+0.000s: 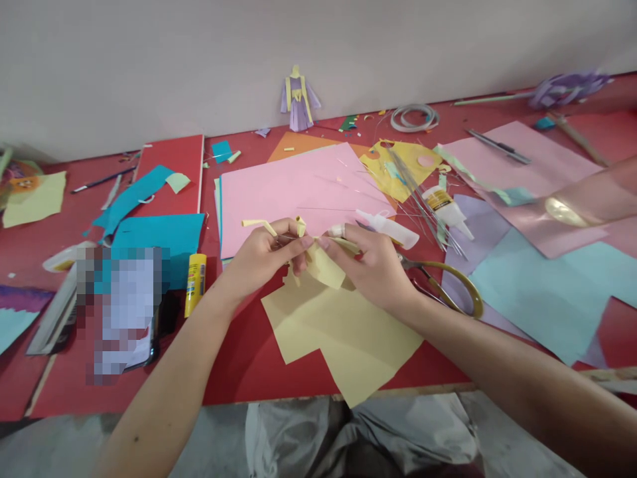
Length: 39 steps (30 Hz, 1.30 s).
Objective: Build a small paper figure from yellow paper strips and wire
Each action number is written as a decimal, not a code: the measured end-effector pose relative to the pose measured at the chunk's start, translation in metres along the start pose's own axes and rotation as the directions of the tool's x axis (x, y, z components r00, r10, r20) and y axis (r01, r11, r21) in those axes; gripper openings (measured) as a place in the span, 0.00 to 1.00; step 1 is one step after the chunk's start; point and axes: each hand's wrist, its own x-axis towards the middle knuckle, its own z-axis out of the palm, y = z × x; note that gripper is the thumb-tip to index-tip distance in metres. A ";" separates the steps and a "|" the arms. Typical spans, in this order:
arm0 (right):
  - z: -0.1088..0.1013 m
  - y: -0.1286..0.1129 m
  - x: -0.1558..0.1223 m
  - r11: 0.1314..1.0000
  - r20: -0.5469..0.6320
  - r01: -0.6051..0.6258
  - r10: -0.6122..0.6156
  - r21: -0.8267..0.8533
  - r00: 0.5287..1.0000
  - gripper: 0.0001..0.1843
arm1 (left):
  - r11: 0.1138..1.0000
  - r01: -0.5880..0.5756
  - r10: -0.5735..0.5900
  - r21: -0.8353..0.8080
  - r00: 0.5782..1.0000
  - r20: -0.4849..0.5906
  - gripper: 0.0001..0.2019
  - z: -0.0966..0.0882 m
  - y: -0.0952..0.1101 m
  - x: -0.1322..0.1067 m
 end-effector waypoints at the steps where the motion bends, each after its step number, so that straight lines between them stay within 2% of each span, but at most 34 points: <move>1: 0.000 0.000 0.000 1.000 0.001 0.000 0.000 0.004 1.000 0.14 | 1.000 0.000 0.000 -0.002 1.000 0.002 0.11 0.000 0.000 0.000; 18: 0.000 -0.001 -0.001 1.000 0.035 0.008 -0.009 0.023 0.999 0.14 | 1.000 -0.003 0.003 -0.029 1.000 -0.004 0.11 0.001 0.003 -0.001; 27: 0.000 -0.001 -0.001 1.000 0.039 0.013 -0.013 0.016 0.999 0.14 | 0.999 -0.009 0.009 0.039 1.000 0.002 0.14 0.003 0.004 -0.001; 39: 0.001 -0.001 -0.003 1.000 0.061 -0.020 0.020 0.001 0.998 0.14 | 0.996 0.002 -0.003 0.086 1.000 0.013 0.12 0.002 0.004 -0.001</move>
